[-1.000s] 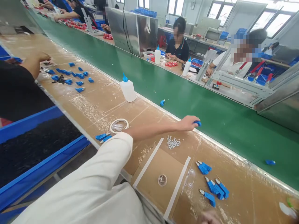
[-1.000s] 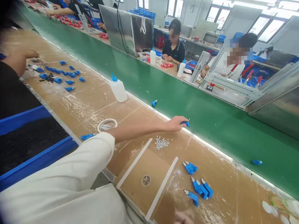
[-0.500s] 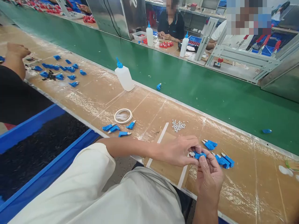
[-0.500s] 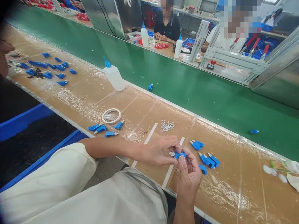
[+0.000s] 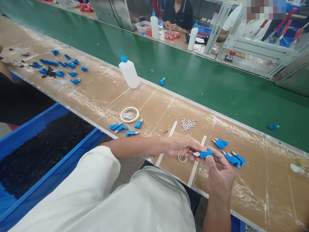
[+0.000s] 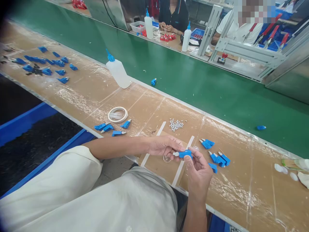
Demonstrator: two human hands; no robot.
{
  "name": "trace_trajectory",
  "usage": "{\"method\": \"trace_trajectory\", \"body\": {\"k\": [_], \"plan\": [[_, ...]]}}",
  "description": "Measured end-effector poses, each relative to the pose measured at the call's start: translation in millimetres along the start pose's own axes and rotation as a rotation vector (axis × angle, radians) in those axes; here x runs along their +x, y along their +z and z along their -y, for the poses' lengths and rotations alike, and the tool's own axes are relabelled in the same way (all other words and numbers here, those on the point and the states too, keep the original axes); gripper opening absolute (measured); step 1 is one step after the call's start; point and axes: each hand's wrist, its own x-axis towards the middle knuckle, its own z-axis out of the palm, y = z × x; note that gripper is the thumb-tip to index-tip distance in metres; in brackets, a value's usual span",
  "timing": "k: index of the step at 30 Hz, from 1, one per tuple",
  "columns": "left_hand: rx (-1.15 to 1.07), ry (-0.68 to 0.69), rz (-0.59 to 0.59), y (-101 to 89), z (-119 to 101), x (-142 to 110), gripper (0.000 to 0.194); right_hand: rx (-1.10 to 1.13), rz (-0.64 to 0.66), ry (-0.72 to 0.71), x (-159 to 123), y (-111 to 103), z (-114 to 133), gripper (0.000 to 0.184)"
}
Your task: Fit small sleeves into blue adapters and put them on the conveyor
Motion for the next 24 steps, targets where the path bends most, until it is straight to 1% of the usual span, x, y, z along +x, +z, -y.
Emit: {"method": "trace_trajectory", "body": {"k": [4,9,12,14,16,17,19,20,22,24], "plan": [[-0.057,-0.037,-0.019,-2.1,0.6,0.0,0.035,-0.003,-0.004,-0.019,-1.4,1.3,-1.8,0.039],[-0.092,-0.022,0.066,-6.8,1.9,-0.2,0.031,0.026,0.013,-0.038,-3.0,3.9,-0.9,0.035],[-0.129,-0.022,0.092,-7.4,2.6,-1.4,0.026,0.018,0.071,-0.072,-3.7,8.3,4.0,0.031],[-0.150,-0.022,0.110,-8.5,3.4,-3.2,0.024,-0.013,0.111,-0.122,-3.9,10.3,6.7,0.029],[-0.166,-0.009,0.126,-12.1,4.4,-6.5,0.025,-0.043,0.107,-0.155,-4.1,9.1,6.1,0.032],[-0.171,0.005,0.124,-15.3,4.9,-8.8,0.026,-0.058,0.076,-0.161,-4.4,7.0,4.2,0.035],[-0.178,0.047,0.097,-23.9,6.1,-14.2,0.028,-0.143,0.024,-0.133,-5.4,1.2,-2.4,0.043],[-0.183,0.076,0.077,-28.8,6.9,-17.1,0.029,-0.215,0.030,-0.108,-6.1,-1.5,-6.6,0.044],[-0.196,0.130,0.044,-38.1,8.6,-22.4,0.030,-0.363,0.104,-0.076,-7.9,-3.8,-15.0,0.042],[-0.215,0.168,0.015,-44.8,10.5,-26.1,0.028,-0.446,0.202,-0.070,-9.5,-0.1,-21.5,0.041]]}}
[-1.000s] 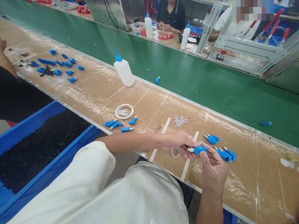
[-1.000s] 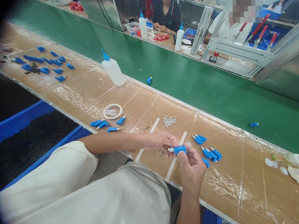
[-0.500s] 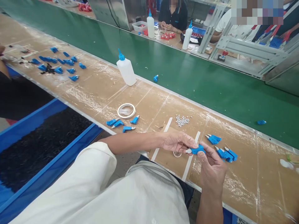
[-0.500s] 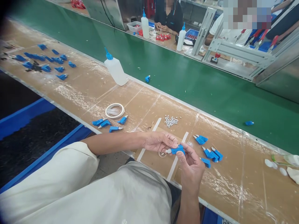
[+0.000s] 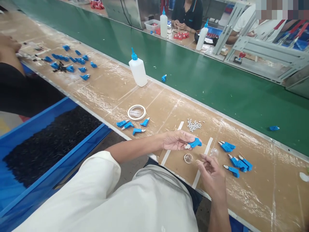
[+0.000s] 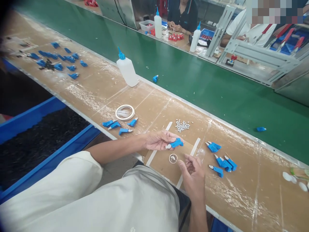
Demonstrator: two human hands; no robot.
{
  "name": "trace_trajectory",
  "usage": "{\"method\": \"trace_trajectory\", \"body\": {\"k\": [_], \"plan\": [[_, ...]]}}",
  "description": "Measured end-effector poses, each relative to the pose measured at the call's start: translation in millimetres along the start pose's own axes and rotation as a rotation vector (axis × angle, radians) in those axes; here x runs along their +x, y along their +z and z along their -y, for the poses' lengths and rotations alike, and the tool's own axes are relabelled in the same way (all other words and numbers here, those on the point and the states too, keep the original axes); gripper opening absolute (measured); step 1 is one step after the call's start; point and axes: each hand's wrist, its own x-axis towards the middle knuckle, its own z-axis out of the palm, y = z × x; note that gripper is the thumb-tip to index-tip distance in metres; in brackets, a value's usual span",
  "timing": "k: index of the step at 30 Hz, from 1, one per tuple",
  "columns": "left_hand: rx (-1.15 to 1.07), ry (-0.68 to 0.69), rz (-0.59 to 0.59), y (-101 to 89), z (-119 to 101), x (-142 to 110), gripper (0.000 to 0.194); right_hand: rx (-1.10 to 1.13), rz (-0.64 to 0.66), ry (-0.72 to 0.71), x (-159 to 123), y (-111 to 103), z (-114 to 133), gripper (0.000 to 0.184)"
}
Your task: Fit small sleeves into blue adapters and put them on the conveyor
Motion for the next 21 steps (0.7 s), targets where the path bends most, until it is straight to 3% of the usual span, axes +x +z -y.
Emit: {"method": "trace_trajectory", "body": {"k": [10,15,21], "plan": [[-0.077,0.028,-0.071,-8.8,2.5,-7.7,0.011,-0.055,0.059,-0.159,15.6,36.1,-2.2,0.033],[-0.112,0.065,-0.073,-15.2,3.5,-12.8,0.012,-0.071,0.038,-0.187,17.7,35.5,-5.4,0.028],[-0.139,0.061,-0.150,-14.8,6.4,-13.2,0.008,-0.109,0.061,-0.240,14.1,20.4,-0.6,0.023]]}}
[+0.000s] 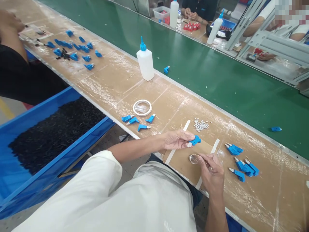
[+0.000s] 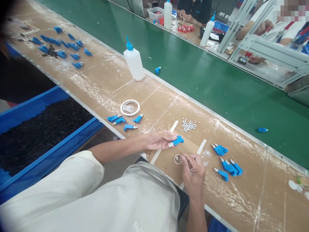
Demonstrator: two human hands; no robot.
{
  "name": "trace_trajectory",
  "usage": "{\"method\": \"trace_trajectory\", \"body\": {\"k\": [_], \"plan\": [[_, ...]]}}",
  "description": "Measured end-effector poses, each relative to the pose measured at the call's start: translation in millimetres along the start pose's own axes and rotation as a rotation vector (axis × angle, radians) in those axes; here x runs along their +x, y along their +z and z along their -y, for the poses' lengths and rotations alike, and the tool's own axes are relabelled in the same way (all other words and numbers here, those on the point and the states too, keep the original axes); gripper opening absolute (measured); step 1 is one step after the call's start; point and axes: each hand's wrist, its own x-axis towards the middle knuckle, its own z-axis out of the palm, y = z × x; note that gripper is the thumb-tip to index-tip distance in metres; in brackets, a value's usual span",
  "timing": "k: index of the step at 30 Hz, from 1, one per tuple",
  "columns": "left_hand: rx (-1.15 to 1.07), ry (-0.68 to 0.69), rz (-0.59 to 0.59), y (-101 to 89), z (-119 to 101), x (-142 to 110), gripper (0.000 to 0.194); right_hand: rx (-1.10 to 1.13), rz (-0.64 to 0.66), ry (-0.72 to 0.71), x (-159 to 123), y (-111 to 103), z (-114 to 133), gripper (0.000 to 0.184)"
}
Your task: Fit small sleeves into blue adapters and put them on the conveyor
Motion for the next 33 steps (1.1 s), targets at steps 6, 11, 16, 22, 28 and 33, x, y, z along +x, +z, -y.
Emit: {"method": "trace_trajectory", "body": {"k": [6,11,16,22,28,33], "plan": [[-0.045,-0.054,-0.049,3.9,14.5,-2.0,0.010,0.015,-0.152,-0.007,-9.6,-15.2,18.8,0.016],[-0.041,-0.085,0.032,2.2,27.7,-2.8,0.033,0.233,-0.408,-0.120,-11.8,-20.4,42.2,0.007],[-0.014,-0.078,0.073,3.6,33.0,-2.9,0.046,0.177,-0.442,-0.325,-6.9,-16.3,52.7,0.022],[-0.013,-0.096,0.073,4.3,34.8,-2.8,0.049,0.090,-0.384,-0.351,-7.2,-13.2,49.5,0.029],[-0.023,-0.098,0.063,4.4,34.8,-3.5,0.047,0.035,-0.356,-0.343,-6.8,-10.5,48.8,0.022],[-0.024,-0.099,0.052,2.3,35.5,-3.8,0.044,-0.048,-0.350,-0.352,-6.2,-9.5,47.1,0.021]]}}
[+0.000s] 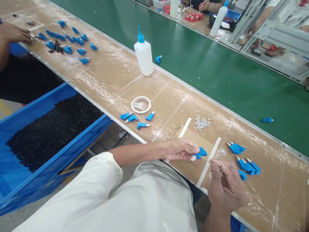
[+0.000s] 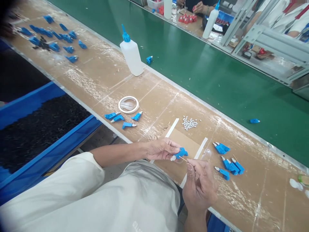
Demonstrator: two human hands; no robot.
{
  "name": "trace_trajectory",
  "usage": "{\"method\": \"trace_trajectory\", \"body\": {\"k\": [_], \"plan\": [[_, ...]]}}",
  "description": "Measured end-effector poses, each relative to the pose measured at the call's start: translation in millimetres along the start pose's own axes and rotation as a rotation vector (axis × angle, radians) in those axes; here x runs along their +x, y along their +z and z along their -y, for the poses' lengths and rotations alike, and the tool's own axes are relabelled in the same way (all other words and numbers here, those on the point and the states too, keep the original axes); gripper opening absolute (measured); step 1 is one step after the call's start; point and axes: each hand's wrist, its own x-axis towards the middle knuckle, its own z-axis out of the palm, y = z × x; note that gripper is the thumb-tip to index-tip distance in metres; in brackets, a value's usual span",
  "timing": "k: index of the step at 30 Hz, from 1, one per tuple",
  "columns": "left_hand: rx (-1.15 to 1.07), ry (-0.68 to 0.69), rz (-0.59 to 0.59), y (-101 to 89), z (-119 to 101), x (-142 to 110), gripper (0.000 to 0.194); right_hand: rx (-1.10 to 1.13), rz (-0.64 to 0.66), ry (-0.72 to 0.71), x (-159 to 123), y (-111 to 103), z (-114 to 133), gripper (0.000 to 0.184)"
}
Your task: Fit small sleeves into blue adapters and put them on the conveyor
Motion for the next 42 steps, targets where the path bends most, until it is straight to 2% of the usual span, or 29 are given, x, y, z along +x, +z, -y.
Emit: {"method": "trace_trajectory", "body": {"k": [8,17,20,24,26,34,38,42], "plan": [[0.004,-0.001,-0.009,-1.2,0.0,1.5,0.048,-0.056,0.079,-0.080,1.9,0.3,3.3,0.020],[0.018,-0.014,-0.027,-0.5,-0.5,0.5,0.051,-0.111,0.032,-0.072,-0.6,4.1,0.5,0.016],[0.009,-0.003,-0.022,-1.6,-1.3,0.3,0.048,-0.026,-0.016,0.022,-3.9,1.1,-1.4,0.011],[0.005,0.015,-0.038,-4.9,-6.3,-2.1,0.042,0.117,-0.058,0.294,-10.6,-4.3,-9.1,0.009],[0.000,0.028,-0.061,-6.0,-10.2,-4.1,0.039,0.085,-0.010,0.343,-14.8,-3.5,-15.3,0.010],[-0.001,0.073,-0.037,-6.8,-21.4,-8.5,0.033,-0.054,0.248,0.220,-25.7,8.7,-28.9,0.019],[-0.021,0.128,-0.033,-11.1,-24.9,-14.5,0.032,-0.131,0.224,0.253,-12.2,-2.2,-33.8,0.025],[-0.060,0.172,-0.041,-14.8,-28.8,-18.5,0.037,-0.231,0.217,0.326,27.4,-6.5,-61.3,0.033]]}}
